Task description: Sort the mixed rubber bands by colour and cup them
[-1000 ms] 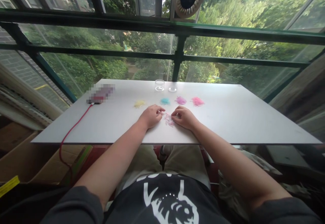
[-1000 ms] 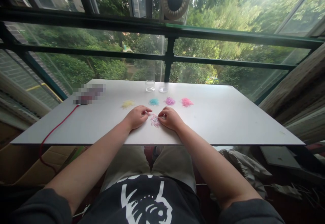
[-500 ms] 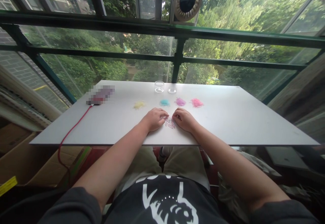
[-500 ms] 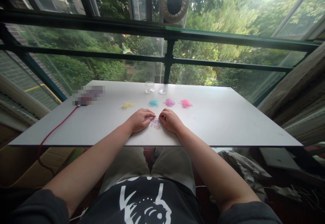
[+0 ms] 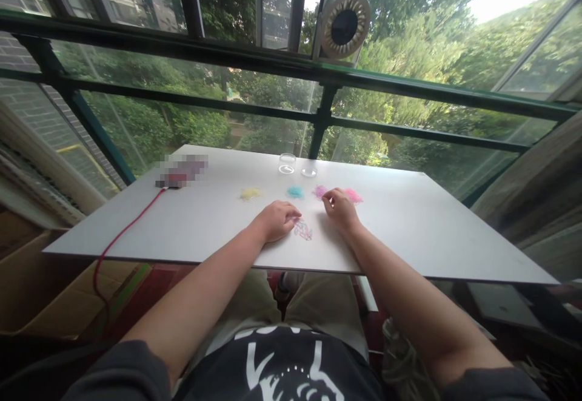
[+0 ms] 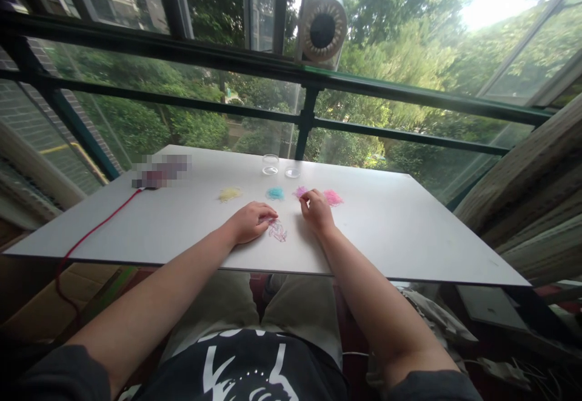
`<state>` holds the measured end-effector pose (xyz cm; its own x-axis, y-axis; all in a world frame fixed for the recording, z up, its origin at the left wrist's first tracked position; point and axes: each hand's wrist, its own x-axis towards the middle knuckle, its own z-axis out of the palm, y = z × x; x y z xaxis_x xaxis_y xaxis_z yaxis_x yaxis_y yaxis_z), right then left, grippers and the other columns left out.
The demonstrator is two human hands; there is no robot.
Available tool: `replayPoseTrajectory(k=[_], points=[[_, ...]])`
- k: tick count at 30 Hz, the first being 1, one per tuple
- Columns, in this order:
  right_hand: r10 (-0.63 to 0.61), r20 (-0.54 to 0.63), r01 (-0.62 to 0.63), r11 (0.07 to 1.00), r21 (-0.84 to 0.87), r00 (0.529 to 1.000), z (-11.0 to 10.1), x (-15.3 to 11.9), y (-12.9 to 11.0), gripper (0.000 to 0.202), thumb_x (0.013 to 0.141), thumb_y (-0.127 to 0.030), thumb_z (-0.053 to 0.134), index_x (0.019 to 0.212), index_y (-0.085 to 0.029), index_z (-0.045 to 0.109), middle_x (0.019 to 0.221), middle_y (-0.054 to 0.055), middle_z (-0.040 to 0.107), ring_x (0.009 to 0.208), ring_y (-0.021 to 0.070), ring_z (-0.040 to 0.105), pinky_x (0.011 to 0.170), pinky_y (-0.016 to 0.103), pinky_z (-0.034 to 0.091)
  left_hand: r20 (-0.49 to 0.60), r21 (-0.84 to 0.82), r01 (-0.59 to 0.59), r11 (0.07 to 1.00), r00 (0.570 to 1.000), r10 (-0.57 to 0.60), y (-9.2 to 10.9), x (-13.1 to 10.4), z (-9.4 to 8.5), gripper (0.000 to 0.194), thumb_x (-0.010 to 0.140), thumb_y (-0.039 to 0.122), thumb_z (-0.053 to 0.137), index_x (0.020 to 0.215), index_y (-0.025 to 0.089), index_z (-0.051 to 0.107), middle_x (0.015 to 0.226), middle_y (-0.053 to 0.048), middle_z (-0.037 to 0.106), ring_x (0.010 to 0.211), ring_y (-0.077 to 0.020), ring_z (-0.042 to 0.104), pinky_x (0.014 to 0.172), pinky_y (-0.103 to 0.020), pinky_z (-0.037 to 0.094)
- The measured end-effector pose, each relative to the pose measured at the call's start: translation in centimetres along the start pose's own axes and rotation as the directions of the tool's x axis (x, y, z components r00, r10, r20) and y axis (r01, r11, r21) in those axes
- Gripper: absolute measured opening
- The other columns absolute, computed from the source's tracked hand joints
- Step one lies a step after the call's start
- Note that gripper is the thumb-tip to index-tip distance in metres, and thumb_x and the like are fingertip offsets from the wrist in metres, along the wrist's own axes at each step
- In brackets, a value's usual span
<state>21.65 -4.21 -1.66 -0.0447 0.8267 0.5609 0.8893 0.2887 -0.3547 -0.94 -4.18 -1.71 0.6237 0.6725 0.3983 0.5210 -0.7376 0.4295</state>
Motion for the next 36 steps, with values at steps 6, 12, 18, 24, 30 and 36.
replayPoseTrajectory(k=[6, 12, 18, 24, 30, 36], points=[[0.075, 0.064, -0.063, 0.982, -0.179, 0.995, -0.7, 3.7, 2.4, 0.018, 0.079, -0.019, 0.052, 0.074, -0.017, 0.069, 0.079, 0.009, 0.062, 0.074, 0.0193, 0.056, 0.071, 0.030, 0.042, -0.038, -0.100, 0.042, 0.994, 0.998, -0.045, 0.0, -0.2, 0.0, 0.030, 0.073, 0.015, 0.050, 0.097, 0.019, 0.067, 0.099, -0.004, 0.066, 0.087, -0.0158, 0.060, 0.086, -0.029, 0.049], [0.043, -0.006, -0.043, 0.996, -0.084, 0.999, -1.9, 2.8, 1.9, 0.028, 0.084, -0.017, 0.041, 0.094, -0.017, 0.068, 0.090, 0.011, 0.064, 0.088, 0.0235, 0.057, 0.079, 0.035, 0.041, -0.061, -0.174, 0.115, 0.978, 0.990, -0.128, -0.2, -0.1, -0.4, 0.030, 0.073, 0.015, 0.049, 0.097, 0.018, 0.067, 0.097, -0.003, 0.066, 0.081, -0.0141, 0.061, 0.083, -0.027, 0.050], [-0.107, 0.230, 0.053, 0.972, 0.228, 0.967, -2.6, -1.9, -1.9, 0.021, 0.085, -0.022, 0.043, 0.090, -0.017, 0.062, 0.082, 0.005, 0.064, 0.075, 0.0172, 0.057, 0.070, 0.029, 0.043, -0.094, -0.178, 0.071, 0.981, 0.992, -0.089, -0.2, -0.1, -0.6, 0.025, 0.073, 0.017, 0.050, 0.090, 0.019, 0.068, 0.100, -0.004, 0.065, 0.092, -0.0169, 0.060, 0.087, -0.029, 0.049], [-0.211, 0.293, 0.141, 0.959, 0.245, 0.932, -3.1, -5.7, -4.4, 0.022, 0.071, -0.030, 0.066, 0.089, -0.018, 0.060, 0.083, 0.004, 0.058, 0.074, 0.0164, 0.051, 0.069, 0.029, 0.042, -0.063, -0.093, -0.039, 0.995, 0.997, 0.033, 0.3, -0.2, -0.9, 0.016, 0.070, 0.019, 0.057, 0.079, 0.020, 0.070, 0.103, -0.004, 0.065, 0.099, -0.0200, 0.058, 0.097, -0.034, 0.042], [-0.194, 0.242, 0.138, 0.964, 0.229, 0.951, -2.8, -6.1, -4.2, 0.011, 0.073, -0.021, 0.061, 0.084, -0.020, 0.063, 0.087, 0.006, 0.058, 0.081, 0.0182, 0.052, 0.075, 0.031, 0.043, -0.012, -0.066, -0.082, 0.994, 0.997, 0.081, 0.5, -0.2, -1.0, 0.015, 0.067, 0.018, 0.060, 0.078, 0.020, 0.070, 0.104, -0.004, 0.064, 0.098, -0.0199, 0.058, 0.098, -0.035, 0.041], [-0.200, 0.204, 0.157, 0.965, 0.211, 0.958, -2.2, -6.2, -4.0, 0.014, 0.074, -0.013, 0.059, 0.083, -0.021, 0.066, 0.084, 0.005, 0.059, 0.079, 0.0175, 0.052, 0.076, 0.031, 0.043, 0.048, -0.052, -0.108, 0.993, 0.993, 0.111, 0.5, -0.3, -1.1, 0.016, 0.069, 0.022, 0.063, 0.082, 0.023, 0.072, 0.108, -0.003, 0.062, 0.103, -0.0202, 0.056, 0.100, -0.036, 0.039]])
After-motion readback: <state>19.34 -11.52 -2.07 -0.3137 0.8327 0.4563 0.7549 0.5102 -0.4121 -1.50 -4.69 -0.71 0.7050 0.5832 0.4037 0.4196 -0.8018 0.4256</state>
